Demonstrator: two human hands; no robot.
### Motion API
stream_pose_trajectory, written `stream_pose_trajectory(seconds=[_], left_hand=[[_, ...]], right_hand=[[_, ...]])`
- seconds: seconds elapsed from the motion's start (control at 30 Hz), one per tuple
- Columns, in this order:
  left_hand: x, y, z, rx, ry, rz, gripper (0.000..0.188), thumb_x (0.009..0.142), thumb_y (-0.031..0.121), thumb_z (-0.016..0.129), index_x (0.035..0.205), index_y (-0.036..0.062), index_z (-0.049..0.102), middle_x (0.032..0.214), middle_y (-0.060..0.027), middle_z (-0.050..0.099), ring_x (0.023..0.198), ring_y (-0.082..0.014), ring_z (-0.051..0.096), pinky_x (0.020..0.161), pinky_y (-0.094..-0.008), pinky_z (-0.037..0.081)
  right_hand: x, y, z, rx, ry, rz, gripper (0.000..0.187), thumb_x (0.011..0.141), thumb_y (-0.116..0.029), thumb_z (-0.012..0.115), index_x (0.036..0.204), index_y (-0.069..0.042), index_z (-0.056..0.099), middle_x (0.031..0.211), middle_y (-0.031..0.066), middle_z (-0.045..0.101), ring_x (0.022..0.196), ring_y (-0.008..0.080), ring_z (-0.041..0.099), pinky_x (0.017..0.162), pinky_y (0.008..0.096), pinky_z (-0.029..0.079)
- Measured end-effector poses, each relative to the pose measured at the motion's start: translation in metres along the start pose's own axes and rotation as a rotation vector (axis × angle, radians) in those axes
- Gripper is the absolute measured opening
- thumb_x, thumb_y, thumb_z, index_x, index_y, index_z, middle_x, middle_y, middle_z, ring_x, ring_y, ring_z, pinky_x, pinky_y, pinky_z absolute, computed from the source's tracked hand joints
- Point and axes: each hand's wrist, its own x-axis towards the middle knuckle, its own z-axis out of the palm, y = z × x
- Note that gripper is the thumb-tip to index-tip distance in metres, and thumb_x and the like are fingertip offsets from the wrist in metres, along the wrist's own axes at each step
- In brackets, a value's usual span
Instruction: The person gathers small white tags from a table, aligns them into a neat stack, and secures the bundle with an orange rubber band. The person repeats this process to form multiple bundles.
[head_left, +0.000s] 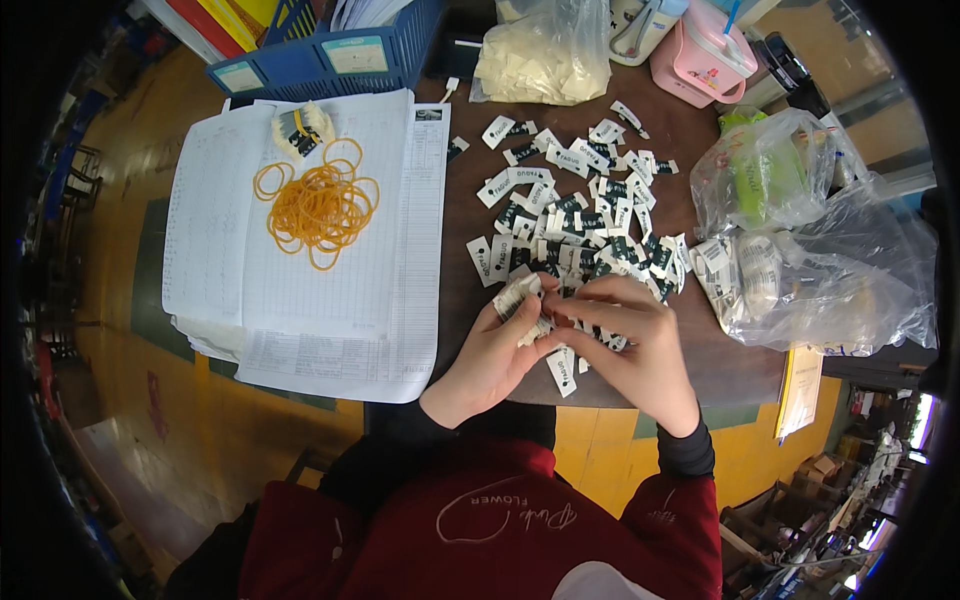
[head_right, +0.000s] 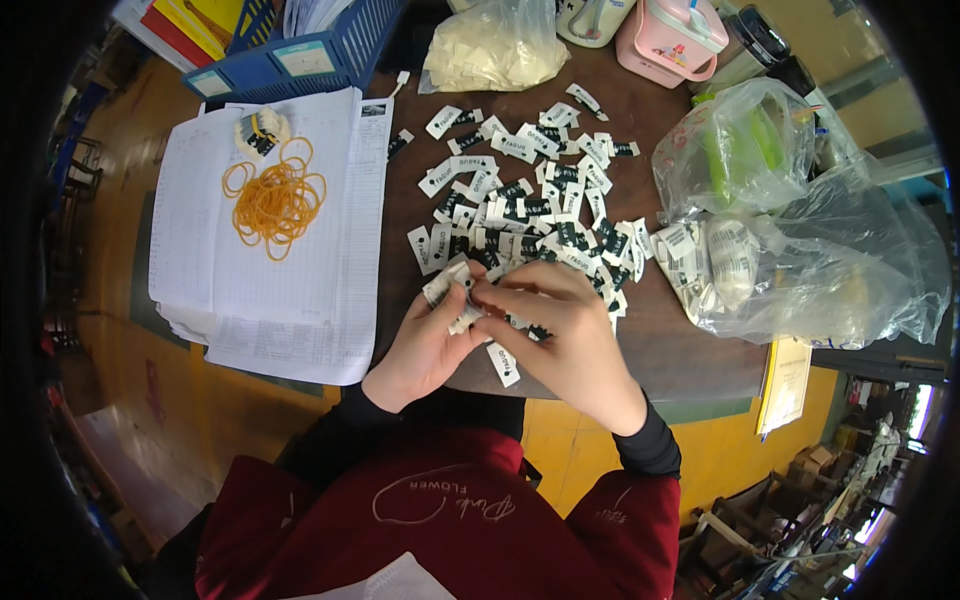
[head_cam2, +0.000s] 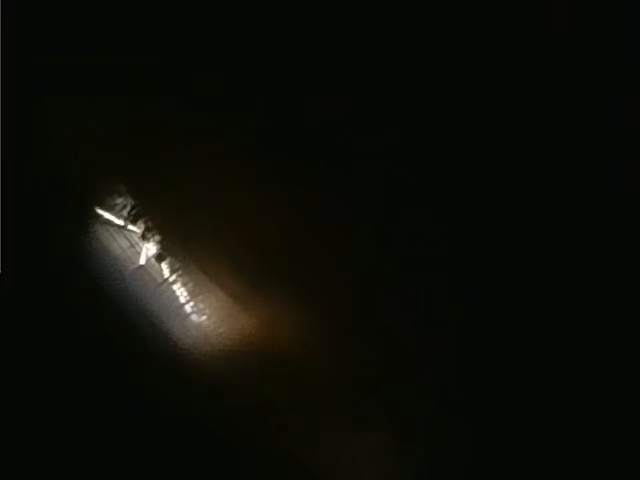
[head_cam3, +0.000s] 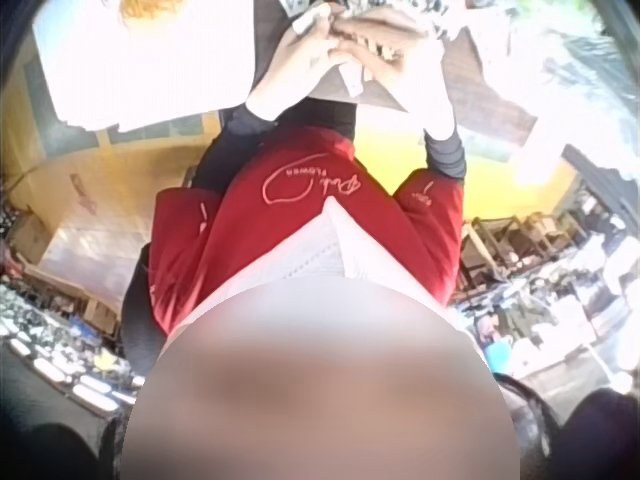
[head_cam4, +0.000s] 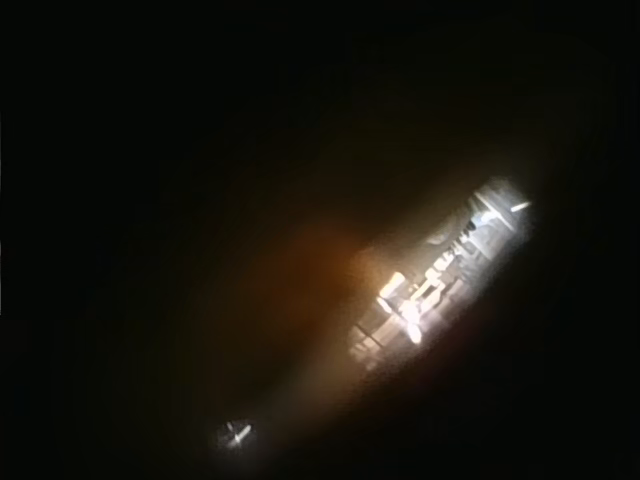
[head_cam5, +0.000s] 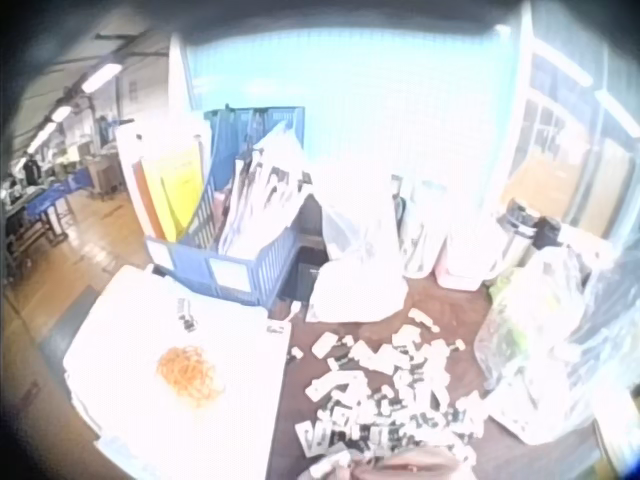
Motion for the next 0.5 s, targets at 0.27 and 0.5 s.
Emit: stream_pose_trajectory(seconds=[0.27,0.5], left_hand=[[-0.001,0.003,0.005,0.035,-0.068,0.017,0.038,0.102,0.031,0.057,0.129,0.0065,0.046,0.106,-0.0025,0.048,0.104,-0.0155,0.05,0.101,-0.0352,0.045],[-0.015,0.0,0.001,0.086,-0.2,0.132,0.03,0.102,0.021,0.057,0.126,0.0046,0.049,0.108,-0.0079,0.053,0.103,-0.0148,0.055,0.104,-0.0393,0.045]], right_hand=[[-0.042,-0.006,-0.007,-0.299,-0.222,0.134,0.029,0.067,-0.02,0.085,0.085,-0.006,0.068,0.082,0.0064,0.057,0.076,0.0283,0.057,0.069,0.0393,0.045],[-0.065,-0.015,0.025,-0.305,-0.08,0.3,0.024,0.072,-0.015,0.084,0.081,-0.002,0.065,0.075,0.0075,0.052,0.071,0.0247,0.055,0.066,0.0365,0.044]])
